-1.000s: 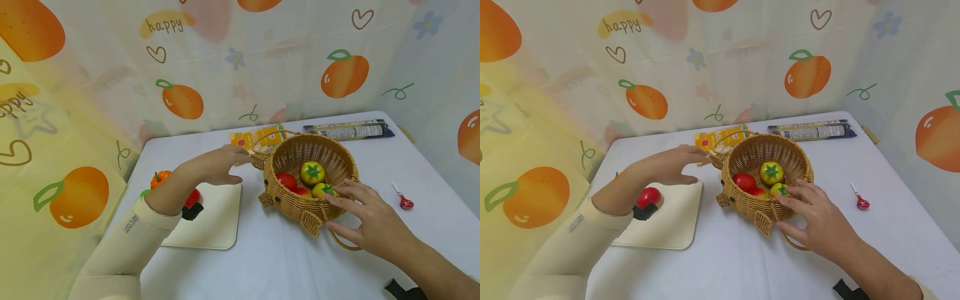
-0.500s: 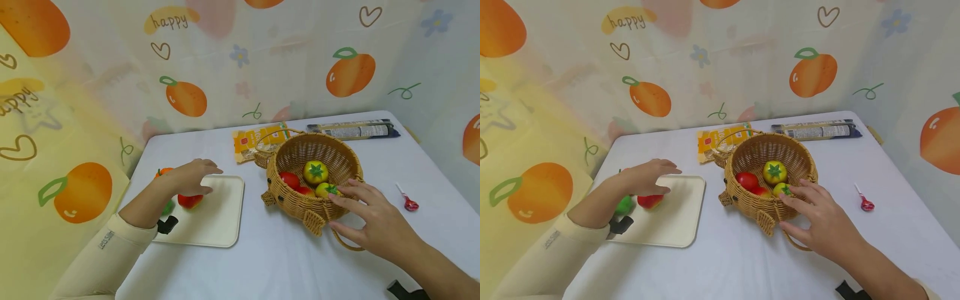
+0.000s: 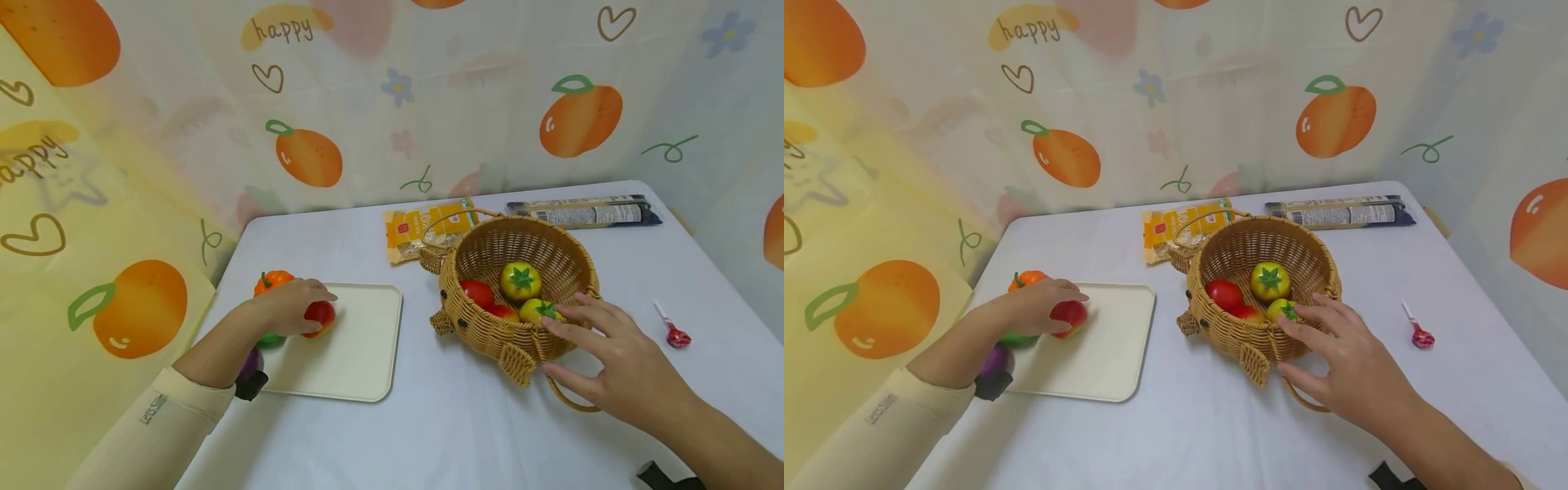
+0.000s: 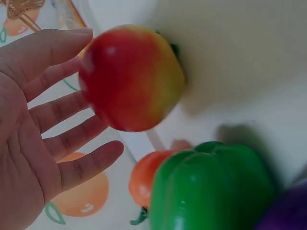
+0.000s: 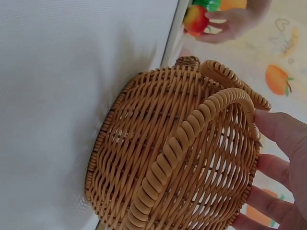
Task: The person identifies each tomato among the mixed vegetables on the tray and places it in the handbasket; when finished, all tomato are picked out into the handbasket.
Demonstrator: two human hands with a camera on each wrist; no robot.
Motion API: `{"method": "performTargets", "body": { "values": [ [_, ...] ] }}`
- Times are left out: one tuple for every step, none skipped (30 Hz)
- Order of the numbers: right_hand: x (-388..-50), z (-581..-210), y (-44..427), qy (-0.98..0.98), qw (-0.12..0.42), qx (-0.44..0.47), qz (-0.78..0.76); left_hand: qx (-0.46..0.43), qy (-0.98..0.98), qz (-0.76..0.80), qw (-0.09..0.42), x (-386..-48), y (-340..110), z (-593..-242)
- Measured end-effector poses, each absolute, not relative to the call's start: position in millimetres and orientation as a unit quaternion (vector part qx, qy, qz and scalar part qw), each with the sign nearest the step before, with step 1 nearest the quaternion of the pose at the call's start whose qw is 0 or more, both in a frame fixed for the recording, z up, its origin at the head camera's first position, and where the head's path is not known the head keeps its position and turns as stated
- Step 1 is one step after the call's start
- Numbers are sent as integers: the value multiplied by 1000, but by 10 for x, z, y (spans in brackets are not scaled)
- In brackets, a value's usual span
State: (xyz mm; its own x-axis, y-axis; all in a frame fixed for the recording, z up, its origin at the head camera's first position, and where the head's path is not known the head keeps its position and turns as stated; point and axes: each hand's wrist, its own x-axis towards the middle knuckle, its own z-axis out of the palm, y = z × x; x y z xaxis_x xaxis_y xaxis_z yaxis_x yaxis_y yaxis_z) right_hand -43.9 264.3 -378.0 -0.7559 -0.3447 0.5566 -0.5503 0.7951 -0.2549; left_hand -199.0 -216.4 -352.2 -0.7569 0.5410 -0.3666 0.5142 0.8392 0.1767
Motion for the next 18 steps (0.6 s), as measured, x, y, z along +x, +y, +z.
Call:
{"method": "performTargets", "body": {
  "values": [
    [-439, -3780, 2645, -914, 249, 245, 205, 283, 936, 33, 205, -1992, -2180, -3536],
    [-439, -3779, 2645, -914, 249, 245, 205, 283, 937, 32, 205, -1993, -2197, -3550],
    [-440, -3780, 2647, -914, 250, 245, 204, 283, 937, 32, 205, -1996, -2213, -3564],
    [-438, -3778, 2648, -916, 248, 243, 203, 280, 937, 32, 206, -1998, -2226, -3576],
    [-435, -3776, 2647, -917, 247, 240, 202, 280, 937, 34, 207, -1999, -2238, -3587],
    [-433, -3774, 2646, -918, 244, 239, 201, 280, 937, 36, 208, -2002, -2248, -3599],
    [-430, -3772, 2645, -919, 242, 236, 201, 279, 937, 38, 209, -2006, -2256, -3610],
    [-427, -3771, 2644, -920, 241, 234, 201, 279, 936, 41, 210, -2009, -2261, -3620],
    [-427, -3769, 2643, -920, 241, 234, 201, 278, 936, 44, 210, -2013, -2263, -3628],
    [-426, -3767, 2641, -920, 240, 234, 202, 278, 936, 46, 211, -2015, -2264, -3636],
    [-429, -3768, 2640, -919, 243, 236, 204, 278, 936, 47, 211, -2018, -2264, -3640],
    [-433, -3769, 2639, -917, 245, 239, 205, 278, 936, 49, 212, -2020, -2261, -3642],
    [-436, -3770, 2638, -915, 248, 241, 207, 277, 936, 50, 211, -2020, -2258, -3643],
    [-439, -3772, 2638, -913, 251, 243, 209, 278, 936, 50, 211, -2021, -2254, -3643],
    [-441, -3773, 2636, -912, 254, 245, 209, 278, 936, 51, 210, -2022, -2251, -3641],
    [-442, -3774, 2636, -911, 256, 246, 210, 278, 936, 52, 210, -2022, -2248, -3638],
    [-444, -3776, 2634, -910, 257, 247, 210, 278, 936, 51, 210, -2023, -2246, -3636],
    [-444, -3776, 2633, -910, 257, 246, 210, 278, 936, 52, 209, -2023, -2244, -3635]
  ]
}}
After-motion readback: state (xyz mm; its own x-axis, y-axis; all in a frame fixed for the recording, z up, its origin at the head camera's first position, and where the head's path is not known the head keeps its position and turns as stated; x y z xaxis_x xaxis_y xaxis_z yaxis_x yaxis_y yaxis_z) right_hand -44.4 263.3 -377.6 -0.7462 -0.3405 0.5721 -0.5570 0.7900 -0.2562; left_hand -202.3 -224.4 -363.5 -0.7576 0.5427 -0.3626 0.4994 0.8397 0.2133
